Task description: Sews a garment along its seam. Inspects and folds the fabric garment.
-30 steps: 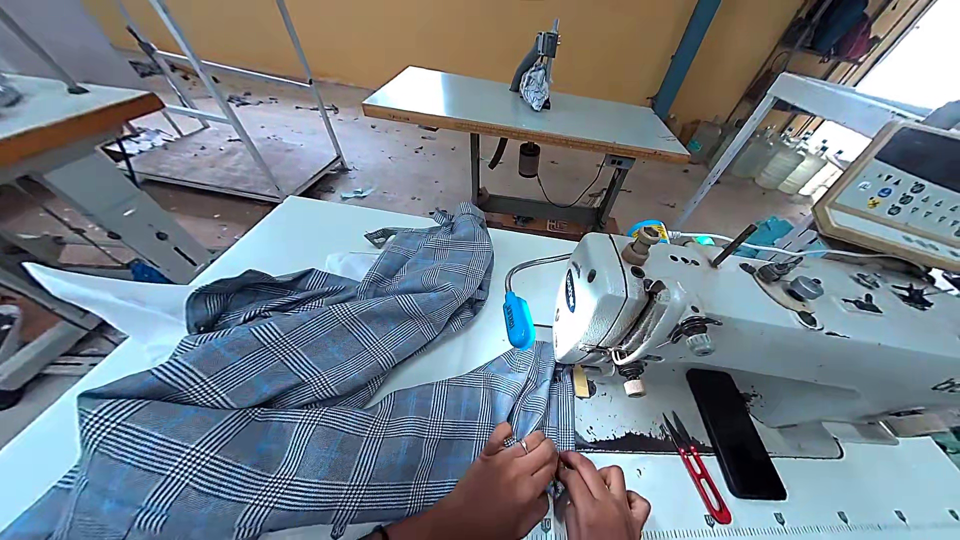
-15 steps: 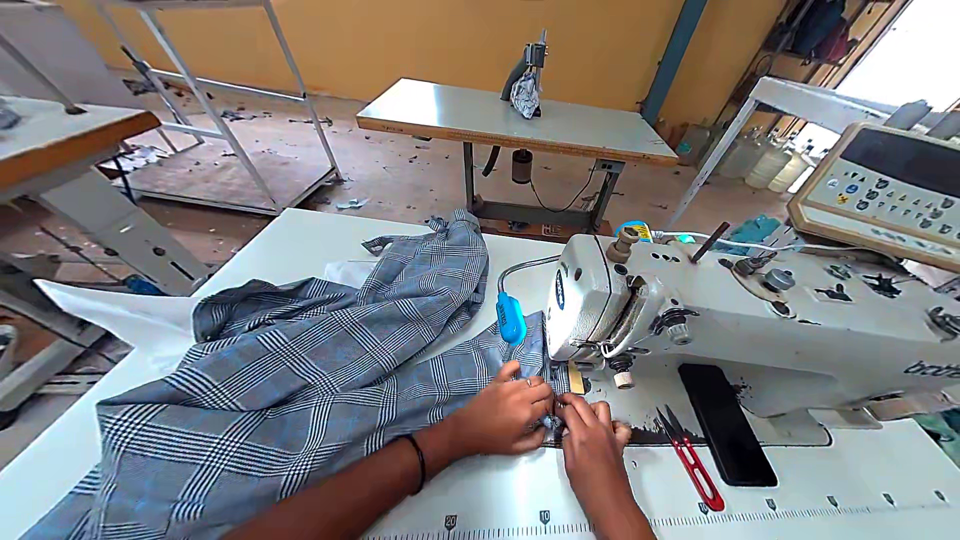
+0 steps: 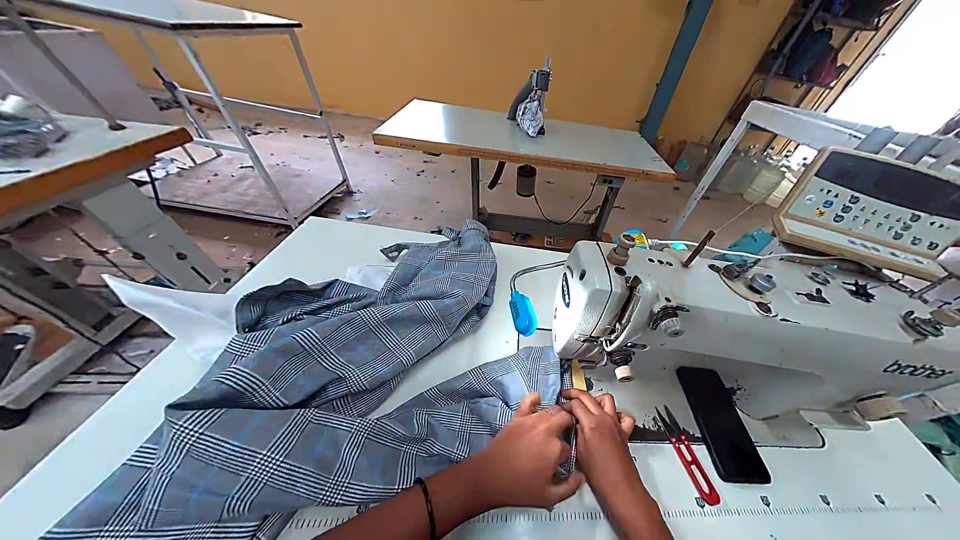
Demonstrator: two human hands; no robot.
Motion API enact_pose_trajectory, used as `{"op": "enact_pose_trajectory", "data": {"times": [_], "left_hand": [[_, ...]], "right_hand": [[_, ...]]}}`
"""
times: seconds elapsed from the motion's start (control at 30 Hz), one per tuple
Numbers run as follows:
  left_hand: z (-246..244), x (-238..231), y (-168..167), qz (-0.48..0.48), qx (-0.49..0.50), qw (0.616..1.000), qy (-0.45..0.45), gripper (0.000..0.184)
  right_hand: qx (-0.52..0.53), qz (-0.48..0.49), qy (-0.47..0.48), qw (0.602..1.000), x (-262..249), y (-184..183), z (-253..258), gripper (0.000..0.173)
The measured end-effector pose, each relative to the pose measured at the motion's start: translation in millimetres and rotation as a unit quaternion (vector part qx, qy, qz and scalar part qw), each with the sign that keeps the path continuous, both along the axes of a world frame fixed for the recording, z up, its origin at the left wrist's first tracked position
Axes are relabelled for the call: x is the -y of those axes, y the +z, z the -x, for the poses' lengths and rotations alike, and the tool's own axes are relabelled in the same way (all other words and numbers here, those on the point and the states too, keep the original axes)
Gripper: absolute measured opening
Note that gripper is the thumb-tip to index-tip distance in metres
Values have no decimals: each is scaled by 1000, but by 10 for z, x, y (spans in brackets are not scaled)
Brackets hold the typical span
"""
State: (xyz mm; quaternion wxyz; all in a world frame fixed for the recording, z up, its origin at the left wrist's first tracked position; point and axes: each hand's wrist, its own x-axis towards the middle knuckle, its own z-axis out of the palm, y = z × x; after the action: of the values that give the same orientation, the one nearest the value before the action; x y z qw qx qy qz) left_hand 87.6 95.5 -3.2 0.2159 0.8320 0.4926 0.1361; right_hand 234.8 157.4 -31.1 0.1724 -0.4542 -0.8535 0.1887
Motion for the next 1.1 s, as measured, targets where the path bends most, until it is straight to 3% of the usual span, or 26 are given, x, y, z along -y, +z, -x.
{"op": "enact_pose_trajectory", "data": {"times": [0.17,0.27,0.47,0.6,0.8,0.93,1.03,1.1], "left_hand": [[108,-101,-126,-81,-23,990,117,39],[138,-98,-175,-55,-27,991,118,38],[168,-134,-417,-192,-34,972,133,33],[202,-182,-461,-224,-63,965,121,31],[178,-208,-407,-140,-19,980,143,29],[224,-279,-532,-198,-26,968,155,31],[241,-289,-445,-203,-55,968,139,28],[184,-202,-205,-117,-62,983,124,28]], "right_hand": [[5,-36,6,999,38,-16,4,33],[11,-49,-6,999,104,-22,21,37],[8,-76,-11,997,74,-92,72,36],[8,-83,-10,996,36,-110,92,36],[31,-107,-27,993,71,-129,148,37],[18,-130,-42,990,44,-201,169,39],[-29,-58,-53,996,51,-186,110,44],[-116,27,-53,991,74,-170,-3,43]]}}
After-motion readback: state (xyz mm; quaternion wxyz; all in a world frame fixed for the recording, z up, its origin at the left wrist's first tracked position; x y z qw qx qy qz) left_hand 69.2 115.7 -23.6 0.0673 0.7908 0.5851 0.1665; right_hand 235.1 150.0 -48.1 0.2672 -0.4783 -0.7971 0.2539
